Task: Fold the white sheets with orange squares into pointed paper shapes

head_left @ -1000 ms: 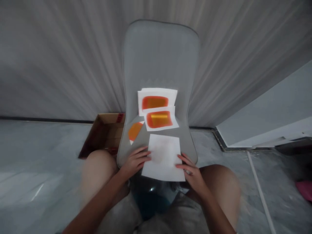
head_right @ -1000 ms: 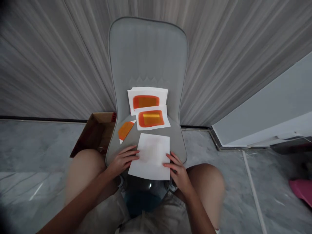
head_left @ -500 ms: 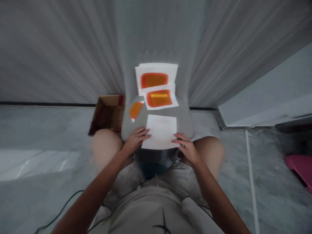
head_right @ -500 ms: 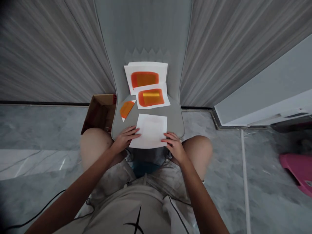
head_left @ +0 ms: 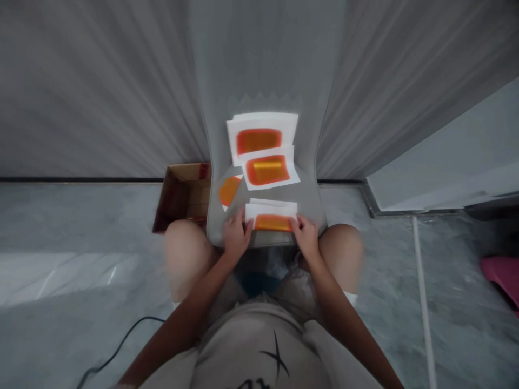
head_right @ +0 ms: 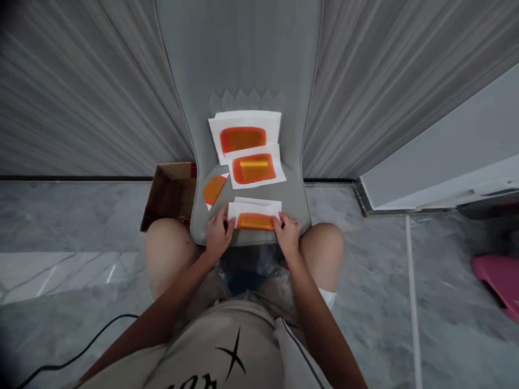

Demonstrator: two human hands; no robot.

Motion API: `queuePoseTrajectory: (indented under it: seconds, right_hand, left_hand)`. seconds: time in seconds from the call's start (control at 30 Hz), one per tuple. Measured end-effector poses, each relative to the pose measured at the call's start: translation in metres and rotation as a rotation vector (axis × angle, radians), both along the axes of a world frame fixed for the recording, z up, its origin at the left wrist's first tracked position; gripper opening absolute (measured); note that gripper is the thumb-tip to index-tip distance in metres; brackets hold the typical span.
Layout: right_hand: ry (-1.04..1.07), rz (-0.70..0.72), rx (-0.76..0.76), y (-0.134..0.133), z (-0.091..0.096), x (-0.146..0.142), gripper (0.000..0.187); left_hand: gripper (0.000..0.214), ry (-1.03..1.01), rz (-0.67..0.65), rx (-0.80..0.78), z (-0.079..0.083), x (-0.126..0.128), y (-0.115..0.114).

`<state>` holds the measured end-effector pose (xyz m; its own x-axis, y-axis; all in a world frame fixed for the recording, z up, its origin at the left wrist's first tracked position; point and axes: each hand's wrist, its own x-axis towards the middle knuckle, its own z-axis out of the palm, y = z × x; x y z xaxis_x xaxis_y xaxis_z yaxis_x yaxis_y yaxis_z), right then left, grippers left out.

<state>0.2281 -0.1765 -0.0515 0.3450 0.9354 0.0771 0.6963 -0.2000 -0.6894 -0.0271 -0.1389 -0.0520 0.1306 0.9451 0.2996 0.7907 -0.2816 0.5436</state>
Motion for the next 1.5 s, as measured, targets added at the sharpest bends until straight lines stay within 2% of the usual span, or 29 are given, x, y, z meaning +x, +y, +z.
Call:
queuePoseTrajectory:
  seconds: [0.1, 0.2, 0.33, 0.5, 0.63, 0.83, 1.0, 1.2, 1.5]
  right_hand:
    - [-0.065, -0.001, -0.1, 0.014, 0.003, 0.001, 0.048]
    - [-0.068, -0.038, -0.144, 0.021, 0.002, 0.003, 0.048]
    - [0.002, -0.053, -0.056, 0.02, -0.003, 0.001, 0.052]
    - [0.013, -0.125, 0.075, 0.021, -0.007, -0.002, 0.055]
    - [0.006, -0.125, 0.092, 0.024, -0.007, -0.003, 0.053]
    - [-0.076, -0.133, 0.174, 0.018, 0.003, -0.008, 0.052]
    - [-0.156, 0.019, 0.227, 0.008, 0.01, -0.028, 0.046]
    - [-0.226, 0.085, 0.163, 0.0, -0.004, -0.043, 0.049]
    - [-0.259, 0.077, 0.264, -0.004, -0.016, -0.038, 0.045]
  left_hand:
    - [0.056, 0.056, 0.003, 0.035, 0.0, 0.004, 0.001]
    - [0.048, 0.076, -0.068, 0.116, 0.002, 0.008, 0.001]
    - [0.044, 0.108, -0.216, 0.176, 0.006, 0.011, 0.001]
    - [0.045, 0.148, -0.314, 0.174, 0.007, 0.015, 0.003]
    - [0.049, 0.198, -0.383, 0.132, 0.006, 0.02, 0.006]
    - [0.048, 0.233, -0.385, 0.095, 0.005, 0.023, 0.007]
    - [0.049, 0.229, -0.364, 0.09, 0.003, 0.024, 0.006]
    - [0.048, 0.24, -0.345, 0.113, 0.0, 0.025, 0.005]
    - [0.043, 0.229, -0.354, 0.169, 0.001, 0.024, 0.003]
